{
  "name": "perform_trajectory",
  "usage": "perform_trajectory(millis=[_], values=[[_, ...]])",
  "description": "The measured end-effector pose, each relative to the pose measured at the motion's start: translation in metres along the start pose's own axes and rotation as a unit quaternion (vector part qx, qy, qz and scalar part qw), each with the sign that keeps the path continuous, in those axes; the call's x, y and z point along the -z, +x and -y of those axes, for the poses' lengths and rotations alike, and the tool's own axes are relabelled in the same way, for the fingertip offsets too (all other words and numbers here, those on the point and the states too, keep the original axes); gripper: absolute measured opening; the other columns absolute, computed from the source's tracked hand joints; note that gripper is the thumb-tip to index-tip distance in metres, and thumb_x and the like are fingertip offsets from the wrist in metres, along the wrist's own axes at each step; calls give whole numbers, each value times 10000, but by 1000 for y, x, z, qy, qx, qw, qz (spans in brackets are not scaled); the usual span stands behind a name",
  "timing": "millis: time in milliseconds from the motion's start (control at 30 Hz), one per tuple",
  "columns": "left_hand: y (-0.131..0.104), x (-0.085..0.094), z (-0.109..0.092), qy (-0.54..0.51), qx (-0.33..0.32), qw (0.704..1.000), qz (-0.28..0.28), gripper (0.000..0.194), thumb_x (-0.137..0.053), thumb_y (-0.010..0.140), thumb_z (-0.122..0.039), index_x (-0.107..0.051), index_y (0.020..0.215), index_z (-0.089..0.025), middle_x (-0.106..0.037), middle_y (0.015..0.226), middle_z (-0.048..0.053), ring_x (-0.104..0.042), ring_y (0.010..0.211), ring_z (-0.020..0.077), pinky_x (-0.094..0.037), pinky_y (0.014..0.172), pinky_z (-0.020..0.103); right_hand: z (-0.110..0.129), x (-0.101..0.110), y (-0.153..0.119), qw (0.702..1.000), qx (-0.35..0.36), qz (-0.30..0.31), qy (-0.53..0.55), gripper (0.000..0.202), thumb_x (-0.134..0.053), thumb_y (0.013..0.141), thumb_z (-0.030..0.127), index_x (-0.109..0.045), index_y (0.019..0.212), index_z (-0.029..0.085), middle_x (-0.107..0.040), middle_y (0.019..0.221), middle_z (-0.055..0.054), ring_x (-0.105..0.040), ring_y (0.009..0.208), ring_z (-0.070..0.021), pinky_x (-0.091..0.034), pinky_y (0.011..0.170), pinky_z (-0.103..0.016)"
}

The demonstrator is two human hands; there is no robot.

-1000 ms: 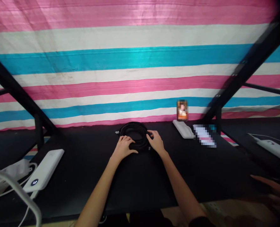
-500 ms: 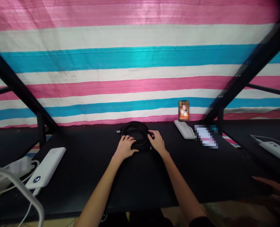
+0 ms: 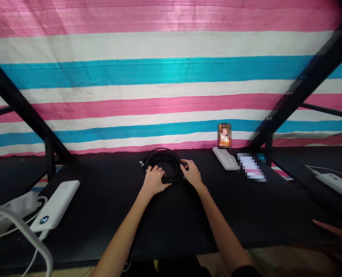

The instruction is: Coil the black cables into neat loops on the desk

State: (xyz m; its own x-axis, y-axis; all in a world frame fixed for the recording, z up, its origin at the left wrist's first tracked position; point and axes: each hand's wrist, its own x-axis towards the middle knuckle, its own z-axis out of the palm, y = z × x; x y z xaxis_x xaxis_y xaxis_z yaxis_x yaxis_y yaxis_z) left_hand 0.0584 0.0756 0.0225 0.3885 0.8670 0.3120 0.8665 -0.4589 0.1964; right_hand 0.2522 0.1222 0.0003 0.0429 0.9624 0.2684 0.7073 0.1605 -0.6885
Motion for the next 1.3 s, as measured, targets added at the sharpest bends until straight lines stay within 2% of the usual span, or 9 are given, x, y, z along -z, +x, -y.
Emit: perform_trajectory(millis=[200, 500, 733, 933, 1000, 1133, 1233, 1300], values=[[-1, 0, 1, 5, 29, 1000, -3, 297, -620, 701, -476, -638, 697, -180, -649, 807, 89, -522, 888, 277, -308, 804, 447, 0, 0, 0, 1000, -2, -2, 3, 282, -482, 817, 298, -572, 1075, 230, -573, 1065, -39, -590, 778, -139, -439, 645, -267], [-3, 5, 16, 52, 109, 992, -24, 358, -558, 721, -535, -673, 665, -201, -672, 759, 91, -520, 875, 279, -323, 774, 424, 0, 0, 0, 1000, -10, -1, -2, 274, -497, 808, 290, -580, 1064, 237, -593, 1001, -26, -586, 769, -137, -434, 630, -261], [-3, 6, 16, 70, 177, 981, -24, 404, -538, 710, -568, -669, 642, -191, -658, 691, 105, -526, 879, 309, -333, 770, 438, 1, -2, -2, 999, 21, 22, -30, 214, -488, 808, 246, -613, 982, 238, -609, 877, -5, -563, 792, -140, -427, 683, -255], [-4, 7, 15, 41, 162, 985, -43, 451, -577, 654, -632, -648, 709, -190, -650, 777, 92, -532, 867, 287, -338, 780, 420, 1, -4, -3, 993, 59, 60, -81, 237, -493, 803, 206, -622, 1000, 242, -608, 873, -9, -550, 771, -140, -412, 689, -249], [-4, 8, 13, 22, 157, 986, -61, 460, -546, 677, -645, -636, 714, -195, -640, 788, 77, -540, 850, 263, -339, 786, 404, 1, -4, -3, 991, 63, 68, -95, 242, -498, 804, 208, -626, 1006, 240, -607, 863, -12, -545, 776, -145, -404, 691, -251], [-2, 8, 6, -5, 143, 982, -123, 345, -479, 805, -510, -630, 812, -201, -623, 863, 58, -545, 868, 224, -350, 788, 363, 2, -4, -3, 989, 70, 77, -108, 240, -508, 809, 235, -626, 1019, 241, -604, 838, -10, -533, 779, -151, -389, 701, -256], [0, 7, 3, -31, 133, 978, -159, 224, -494, 832, -386, -615, 903, -210, -609, 916, 46, -550, 886, 200, -367, 779, 328, 2, -5, -3, 988, 68, 80, -112, 252, -510, 808, 218, -623, 1032, 243, -606, 851, -13, -528, 789, -150, -375, 711, -257], [0, 7, 3, -46, 128, 976, -169, 177, -497, 837, -339, -618, 871, -216, -599, 904, 37, -555, 863, 186, -375, 772, 314, 2, -6, -3, 988, 64, 79, -114, 263, -501, 806, 189, -626, 1031, 246, -609, 875, -16, -527, 799, -150, -366, 713, -258]])
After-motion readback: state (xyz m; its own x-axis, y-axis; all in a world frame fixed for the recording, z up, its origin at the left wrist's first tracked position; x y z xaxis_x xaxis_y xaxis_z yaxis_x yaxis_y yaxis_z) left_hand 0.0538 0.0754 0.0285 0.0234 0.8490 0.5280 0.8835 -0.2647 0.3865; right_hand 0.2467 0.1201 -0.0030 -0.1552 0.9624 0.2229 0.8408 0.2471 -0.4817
